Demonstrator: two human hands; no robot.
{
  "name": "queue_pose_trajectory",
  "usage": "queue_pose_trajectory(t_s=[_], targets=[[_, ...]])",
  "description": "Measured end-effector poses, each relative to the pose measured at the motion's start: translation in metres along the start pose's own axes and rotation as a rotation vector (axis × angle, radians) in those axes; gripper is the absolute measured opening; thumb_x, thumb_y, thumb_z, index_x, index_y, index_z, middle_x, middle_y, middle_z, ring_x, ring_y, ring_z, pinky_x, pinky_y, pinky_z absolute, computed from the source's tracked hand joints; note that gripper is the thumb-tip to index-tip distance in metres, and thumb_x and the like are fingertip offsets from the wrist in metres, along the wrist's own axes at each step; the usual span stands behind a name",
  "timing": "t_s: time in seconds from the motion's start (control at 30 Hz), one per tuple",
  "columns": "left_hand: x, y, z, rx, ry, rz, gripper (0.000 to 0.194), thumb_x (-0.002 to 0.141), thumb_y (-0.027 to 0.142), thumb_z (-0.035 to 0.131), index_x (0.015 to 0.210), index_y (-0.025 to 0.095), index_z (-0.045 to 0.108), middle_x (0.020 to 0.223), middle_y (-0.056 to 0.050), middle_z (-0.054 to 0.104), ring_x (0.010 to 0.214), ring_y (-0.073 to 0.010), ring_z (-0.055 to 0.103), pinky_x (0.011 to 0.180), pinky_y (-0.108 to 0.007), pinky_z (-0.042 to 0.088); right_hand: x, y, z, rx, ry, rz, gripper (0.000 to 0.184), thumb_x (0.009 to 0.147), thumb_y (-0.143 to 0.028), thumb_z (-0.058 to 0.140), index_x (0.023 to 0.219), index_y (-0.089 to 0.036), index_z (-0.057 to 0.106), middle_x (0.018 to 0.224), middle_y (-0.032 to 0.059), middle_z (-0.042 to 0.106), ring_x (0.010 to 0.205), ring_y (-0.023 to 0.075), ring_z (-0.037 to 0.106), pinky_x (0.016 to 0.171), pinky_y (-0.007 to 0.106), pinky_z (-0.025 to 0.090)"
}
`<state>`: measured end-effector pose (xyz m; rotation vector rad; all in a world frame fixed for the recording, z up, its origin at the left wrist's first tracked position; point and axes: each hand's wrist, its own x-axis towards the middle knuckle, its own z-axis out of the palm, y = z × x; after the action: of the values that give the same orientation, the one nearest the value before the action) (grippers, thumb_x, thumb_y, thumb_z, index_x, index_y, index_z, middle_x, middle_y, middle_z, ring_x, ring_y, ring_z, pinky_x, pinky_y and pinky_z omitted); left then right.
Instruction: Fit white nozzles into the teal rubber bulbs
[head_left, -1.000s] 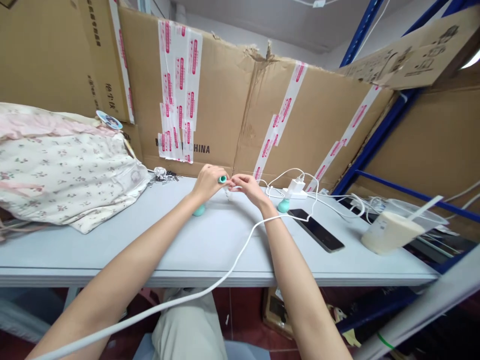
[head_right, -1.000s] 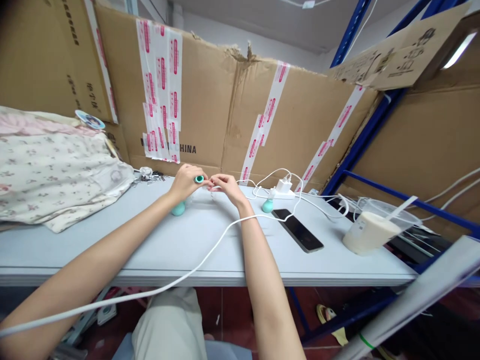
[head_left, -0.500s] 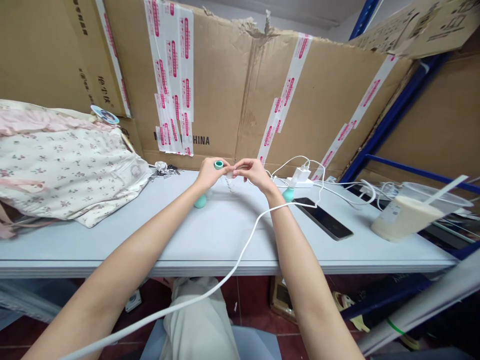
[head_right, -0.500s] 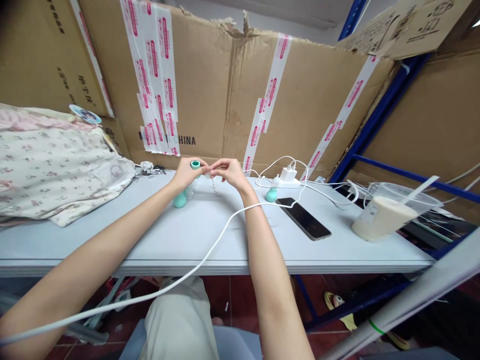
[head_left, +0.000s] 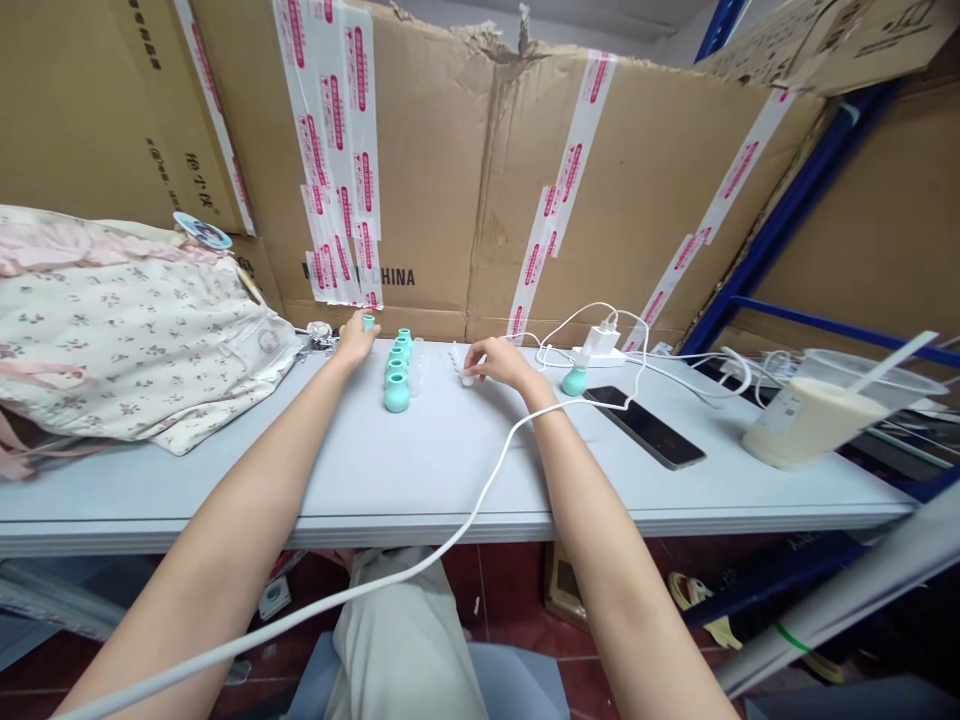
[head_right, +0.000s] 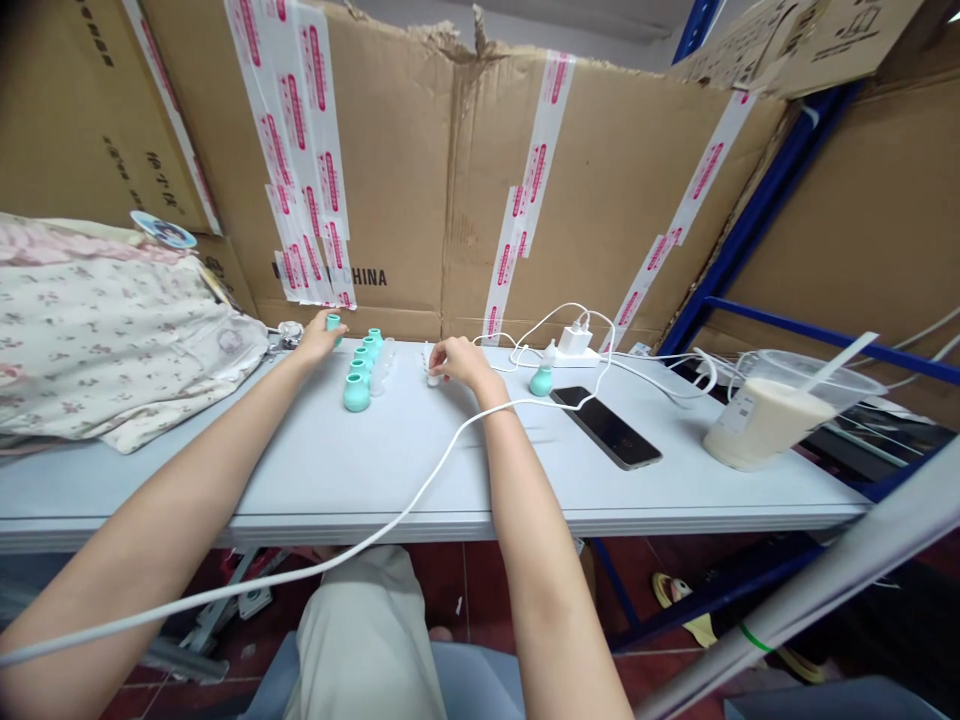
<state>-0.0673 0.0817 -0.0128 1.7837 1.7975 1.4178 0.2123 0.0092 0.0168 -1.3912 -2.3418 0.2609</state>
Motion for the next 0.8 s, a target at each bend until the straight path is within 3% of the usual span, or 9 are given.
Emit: queue_pose_trajectory(t_s=[0.1, 0.23, 0.37, 0.57, 0.8], targets=[[-0.005, -0.007, -0.004, 0.099, 0.004, -0.119, 0.042, 0.075, 0.028, 0.056, 0.116, 0.020, 0.049, 0.118, -0.012, 0.058, 0.114, -0.0291, 0.050, 0.098, -0.042, 0.036, -0.002, -0.005, -0.002, -0.105, -0.010, 0.025, 0.005, 0.072, -0.020, 0.069, 0.076, -0.019, 0.069, 0.073, -0.0019, 0.071, 0.063, 0.0097, 0.062, 0.061, 0.020, 0.037], [-0.011, -0.006, -0.006, 0.150, 0.007, -0.172, 0.045, 0.075, 0.035, 0.060, 0.113, 0.017, 0.046, 0.117, -0.016, 0.058, 0.112, -0.0315, 0.052, 0.094, -0.041, 0.039, -0.004, -0.008, -0.003, -0.153, -0.020, 0.042, 0.007, 0.073, -0.021, 0.068, 0.080, -0.020, 0.069, 0.073, -0.0010, 0.070, 0.067, 0.0112, 0.062, 0.059, 0.020, 0.035], [-0.012, -0.003, -0.005, 0.178, 0.003, -0.121, 0.040, 0.075, 0.039, 0.060, 0.108, 0.019, 0.049, 0.114, -0.014, 0.060, 0.110, -0.0304, 0.054, 0.092, -0.039, 0.040, -0.004, -0.010, -0.003, -0.169, -0.011, 0.037, 0.014, 0.073, -0.019, 0.068, 0.086, -0.021, 0.069, 0.084, -0.0004, 0.072, 0.073, 0.0126, 0.062, 0.059, 0.022, 0.034], [-0.011, -0.004, -0.006, 0.127, 0.028, -0.056, 0.028, 0.075, 0.032, 0.060, 0.099, 0.018, 0.058, 0.112, -0.009, 0.064, 0.106, -0.0234, 0.056, 0.092, -0.033, 0.041, -0.004, -0.008, -0.002, -0.196, -0.005, 0.012, 0.016, 0.071, -0.020, 0.069, 0.087, -0.021, 0.069, 0.090, 0.0001, 0.072, 0.083, 0.0154, 0.062, 0.065, 0.022, 0.036], [-0.004, -0.018, -0.003, 0.041, 0.027, -0.007, 0.031, 0.068, 0.034, 0.067, 0.096, 0.020, 0.067, 0.101, -0.007, 0.069, 0.096, -0.0220, 0.060, 0.087, -0.031, 0.044, -0.003, -0.006, -0.006, -0.194, 0.043, 0.039, 0.011, 0.074, -0.029, 0.068, 0.084, -0.024, 0.068, 0.093, -0.0018, 0.071, 0.086, 0.0162, 0.062, 0.065, 0.023, 0.037]])
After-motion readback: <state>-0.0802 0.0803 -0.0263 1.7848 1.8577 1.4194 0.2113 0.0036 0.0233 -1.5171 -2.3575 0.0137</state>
